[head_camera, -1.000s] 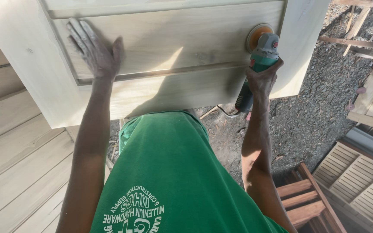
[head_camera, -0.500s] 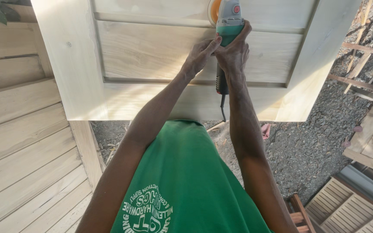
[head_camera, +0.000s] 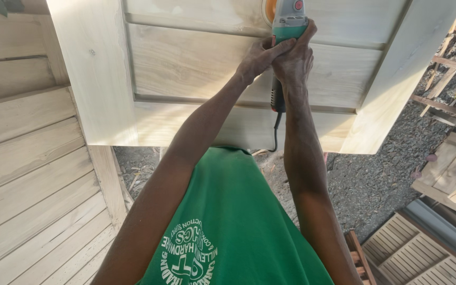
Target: The person uses an orbital sander to smooth the surface of a wooden door. They systematically move the sander across the flat panels and frame of the door, occasionally using their left hand to feel the surface.
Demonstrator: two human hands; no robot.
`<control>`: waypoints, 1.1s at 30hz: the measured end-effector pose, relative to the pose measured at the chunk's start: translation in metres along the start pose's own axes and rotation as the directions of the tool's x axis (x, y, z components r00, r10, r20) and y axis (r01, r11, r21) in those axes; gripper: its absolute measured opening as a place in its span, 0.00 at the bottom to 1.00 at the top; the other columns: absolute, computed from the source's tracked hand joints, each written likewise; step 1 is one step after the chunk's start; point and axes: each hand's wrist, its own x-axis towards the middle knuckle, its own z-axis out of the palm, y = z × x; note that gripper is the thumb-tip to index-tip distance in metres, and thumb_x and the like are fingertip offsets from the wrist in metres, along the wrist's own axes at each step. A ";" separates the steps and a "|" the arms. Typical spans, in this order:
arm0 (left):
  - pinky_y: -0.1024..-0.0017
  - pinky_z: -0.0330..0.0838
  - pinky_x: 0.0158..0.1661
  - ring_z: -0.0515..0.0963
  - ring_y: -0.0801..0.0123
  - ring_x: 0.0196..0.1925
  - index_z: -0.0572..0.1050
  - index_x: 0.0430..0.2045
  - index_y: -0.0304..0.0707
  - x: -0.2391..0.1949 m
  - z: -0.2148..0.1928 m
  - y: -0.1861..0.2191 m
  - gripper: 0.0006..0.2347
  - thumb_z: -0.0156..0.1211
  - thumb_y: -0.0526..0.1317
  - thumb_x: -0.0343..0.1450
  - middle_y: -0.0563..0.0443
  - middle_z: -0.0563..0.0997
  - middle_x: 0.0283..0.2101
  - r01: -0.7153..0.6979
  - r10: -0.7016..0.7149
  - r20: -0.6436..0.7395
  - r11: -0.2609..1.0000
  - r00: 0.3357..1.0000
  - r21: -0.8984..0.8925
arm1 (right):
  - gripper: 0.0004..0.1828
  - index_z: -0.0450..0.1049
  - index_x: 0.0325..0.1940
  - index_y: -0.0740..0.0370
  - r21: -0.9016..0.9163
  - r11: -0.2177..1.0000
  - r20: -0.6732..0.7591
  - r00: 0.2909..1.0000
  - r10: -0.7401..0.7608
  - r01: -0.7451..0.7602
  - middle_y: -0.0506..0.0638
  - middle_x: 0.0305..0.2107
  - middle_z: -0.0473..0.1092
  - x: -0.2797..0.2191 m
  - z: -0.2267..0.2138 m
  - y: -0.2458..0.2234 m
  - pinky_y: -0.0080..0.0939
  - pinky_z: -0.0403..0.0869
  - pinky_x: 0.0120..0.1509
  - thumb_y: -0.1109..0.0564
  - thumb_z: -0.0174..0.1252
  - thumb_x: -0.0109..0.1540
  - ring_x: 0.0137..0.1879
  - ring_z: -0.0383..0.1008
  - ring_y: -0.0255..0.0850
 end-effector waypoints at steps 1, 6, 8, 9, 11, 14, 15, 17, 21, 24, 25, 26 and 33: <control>0.55 0.79 0.56 0.86 0.50 0.54 0.79 0.48 0.27 0.006 0.009 0.002 0.38 0.67 0.67 0.59 0.35 0.85 0.45 0.008 -0.008 0.002 1.000 1.000 0.016 | 0.43 0.40 0.68 0.56 -0.016 1.000 0.005 1.000 0.026 -0.026 0.65 0.34 0.80 0.003 -0.008 0.003 0.57 0.86 0.37 0.49 0.66 0.66 0.34 0.85 0.59; 0.56 0.76 0.56 0.84 0.54 0.54 0.81 0.46 0.34 0.017 0.028 0.017 0.36 0.66 0.68 0.58 0.38 0.86 0.46 0.020 -0.025 0.035 0.991 0.999 0.129 | 0.43 0.41 0.67 0.55 -0.094 0.993 -0.048 0.996 0.073 -0.077 0.65 0.38 0.79 0.007 -0.029 0.012 0.61 0.85 0.42 0.47 0.69 0.68 0.39 0.84 0.61; 0.57 0.75 0.57 0.84 0.55 0.54 0.82 0.46 0.36 0.013 0.024 0.023 0.35 0.65 0.68 0.58 0.40 0.86 0.47 0.000 -0.006 0.038 0.990 0.999 0.140 | 0.43 0.41 0.67 0.56 -0.088 0.994 -0.044 0.997 0.068 -0.071 0.65 0.39 0.79 0.008 -0.025 0.009 0.61 0.86 0.42 0.47 0.69 0.67 0.39 0.84 0.61; 0.58 0.76 0.57 0.84 0.55 0.54 0.82 0.46 0.35 0.010 0.019 0.025 0.35 0.66 0.68 0.59 0.39 0.86 0.46 -0.001 -0.004 0.040 0.991 0.999 0.136 | 0.44 0.40 0.67 0.56 -0.083 0.996 -0.048 0.998 0.035 -0.039 0.65 0.38 0.79 0.008 -0.020 0.005 0.60 0.86 0.41 0.48 0.68 0.66 0.38 0.84 0.61; 0.60 0.76 0.57 0.85 0.56 0.53 0.81 0.46 0.33 0.001 0.000 0.025 0.35 0.66 0.67 0.59 0.38 0.86 0.46 -0.004 -0.002 0.046 0.991 0.999 0.131 | 0.44 0.40 0.67 0.57 -0.059 0.998 -0.031 0.999 0.015 -0.016 0.64 0.37 0.79 0.007 -0.013 -0.006 0.59 0.86 0.41 0.48 0.68 0.65 0.36 0.84 0.61; 0.64 0.79 0.54 0.86 0.59 0.51 0.81 0.46 0.27 -0.019 -0.029 0.020 0.30 0.68 0.61 0.64 0.38 0.86 0.45 -0.024 0.024 -0.011 1.000 1.000 -0.001 | 0.45 0.40 0.68 0.57 -0.041 0.998 0.038 0.999 0.039 -0.037 0.62 0.33 0.80 0.001 0.010 -0.036 0.59 0.85 0.38 0.47 0.69 0.65 0.34 0.84 0.59; 0.65 0.81 0.52 0.86 0.60 0.49 0.79 0.47 0.26 -0.024 -0.038 0.018 0.28 0.69 0.57 0.66 0.38 0.85 0.45 -0.051 0.053 0.009 0.991 0.999 -0.125 | 0.47 0.41 0.68 0.57 -0.059 0.998 0.055 0.998 0.035 -0.032 0.62 0.31 0.80 0.001 0.018 -0.046 0.59 0.83 0.36 0.46 0.70 0.64 0.33 0.84 0.60; 0.68 0.82 0.50 0.85 0.62 0.48 0.77 0.48 0.24 -0.035 -0.056 0.018 0.24 0.68 0.51 0.70 0.39 0.84 0.45 -0.094 0.097 -0.002 0.964 0.995 -0.249 | 0.46 0.41 0.69 0.58 -0.017 0.999 0.087 0.996 -0.028 0.029 0.62 0.33 0.80 -0.001 0.033 -0.064 0.57 0.85 0.35 0.47 0.69 0.64 0.33 0.84 0.58; 0.71 0.80 0.51 0.84 0.67 0.48 0.77 0.49 0.24 -0.054 -0.070 0.015 0.22 0.67 0.49 0.72 0.41 0.84 0.45 -0.174 0.150 -0.104 0.943 0.983 -0.285 | 0.47 0.40 0.70 0.61 0.002 0.989 0.146 0.979 -0.143 0.145 0.64 0.35 0.79 -0.002 0.048 -0.075 0.55 0.85 0.36 0.49 0.68 0.64 0.35 0.85 0.55; 0.70 0.79 0.51 0.83 0.68 0.48 0.76 0.49 0.25 -0.051 -0.058 0.012 0.22 0.66 0.50 0.72 0.43 0.84 0.44 -0.188 0.161 -0.114 0.939 0.980 -0.289 | 0.46 0.40 0.71 0.61 -0.004 0.985 0.154 0.974 -0.168 0.171 0.64 0.37 0.78 0.002 0.040 -0.063 0.53 0.86 0.36 0.50 0.68 0.65 0.35 0.85 0.54; 0.70 0.79 0.51 0.83 0.69 0.47 0.76 0.48 0.26 -0.046 -0.052 0.012 0.22 0.66 0.50 0.72 0.43 0.84 0.44 -0.189 0.164 -0.111 0.941 0.980 -0.280 | 0.46 0.40 0.70 0.61 -0.005 0.987 0.148 0.976 -0.161 0.163 0.64 0.36 0.78 0.005 0.035 -0.059 0.52 0.86 0.35 0.49 0.68 0.65 0.35 0.85 0.54; 0.70 0.79 0.50 0.83 0.68 0.46 0.77 0.46 0.25 -0.041 -0.045 0.012 0.21 0.66 0.50 0.72 0.43 0.84 0.43 -0.169 0.146 -0.107 0.952 0.983 -0.256 | 0.46 0.41 0.70 0.61 -0.005 0.988 0.141 0.978 -0.153 0.156 0.63 0.36 0.78 0.007 0.029 -0.054 0.52 0.86 0.35 0.49 0.69 0.65 0.35 0.85 0.54; 0.68 0.81 0.49 0.85 0.66 0.44 0.79 0.41 0.28 -0.002 0.009 0.003 0.22 0.66 0.55 0.71 0.43 0.85 0.39 -0.162 0.154 -0.055 0.971 0.987 -0.177 | 0.43 0.41 0.69 0.58 -0.056 0.994 0.136 0.987 -0.086 0.094 0.61 0.35 0.79 0.021 -0.018 -0.016 0.51 0.87 0.36 0.50 0.68 0.68 0.34 0.85 0.53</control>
